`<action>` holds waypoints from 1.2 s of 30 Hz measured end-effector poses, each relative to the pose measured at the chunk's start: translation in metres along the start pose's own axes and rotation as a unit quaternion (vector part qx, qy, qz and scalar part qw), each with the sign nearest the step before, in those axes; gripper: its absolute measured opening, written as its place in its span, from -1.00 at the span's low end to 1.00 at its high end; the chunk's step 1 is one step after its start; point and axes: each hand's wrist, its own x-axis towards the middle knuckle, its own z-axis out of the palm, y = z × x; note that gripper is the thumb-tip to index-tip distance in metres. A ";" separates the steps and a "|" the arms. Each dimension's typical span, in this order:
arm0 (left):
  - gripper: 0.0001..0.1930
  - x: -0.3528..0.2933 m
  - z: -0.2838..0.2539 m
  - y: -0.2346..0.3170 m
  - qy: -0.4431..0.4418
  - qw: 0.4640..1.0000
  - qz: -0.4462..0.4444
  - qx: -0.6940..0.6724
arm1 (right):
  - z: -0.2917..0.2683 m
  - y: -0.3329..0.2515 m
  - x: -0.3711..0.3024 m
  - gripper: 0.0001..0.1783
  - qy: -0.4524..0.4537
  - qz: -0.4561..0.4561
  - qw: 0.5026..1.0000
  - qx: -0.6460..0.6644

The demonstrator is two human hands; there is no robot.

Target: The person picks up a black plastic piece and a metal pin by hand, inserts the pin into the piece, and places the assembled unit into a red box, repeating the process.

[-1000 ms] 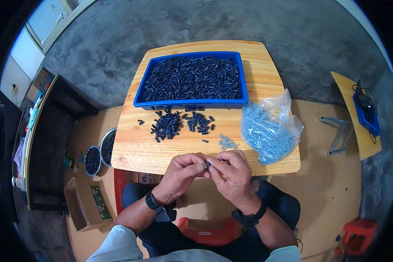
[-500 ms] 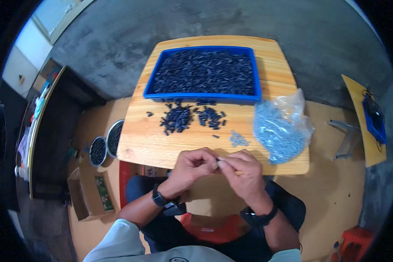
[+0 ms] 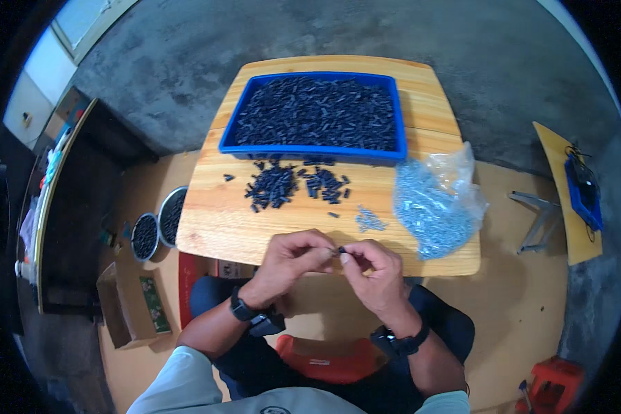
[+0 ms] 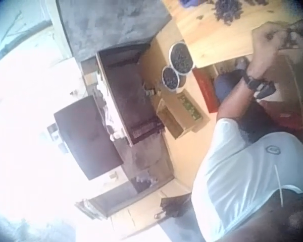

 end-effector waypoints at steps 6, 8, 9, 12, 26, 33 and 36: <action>-0.90 0.002 0.005 0.002 0.008 0.996 0.085 0.037 | -0.008 -0.006 -0.002 -0.86 -0.036 -0.017 0.999 0.007; -0.90 0.001 0.007 0.004 0.005 0.994 0.097 0.049 | -0.007 -0.008 -0.002 -0.86 -0.029 -0.034 0.999 0.007; -0.90 0.002 0.007 0.004 0.004 0.994 0.101 0.051 | -0.007 -0.008 -0.002 -0.86 -0.023 -0.051 0.998 0.008; -0.90 0.002 0.008 0.003 0.002 0.992 0.111 0.061 | -0.009 -0.011 0.000 -0.86 -0.030 -0.074 0.997 -0.013; -0.94 0.002 0.010 0.003 -0.011 0.986 0.131 0.103 | -0.008 -0.015 0.001 -0.87 -0.035 -0.095 0.994 -0.038; -0.92 0.005 0.005 0.006 -0.023 0.946 0.192 0.259 | -0.007 -0.013 0.002 -0.88 -0.039 -0.131 0.988 -0.073; -0.90 0.005 0.005 0.011 -0.021 0.917 0.232 0.324 | -0.005 -0.010 0.001 -0.87 -0.027 -0.143 0.986 -0.081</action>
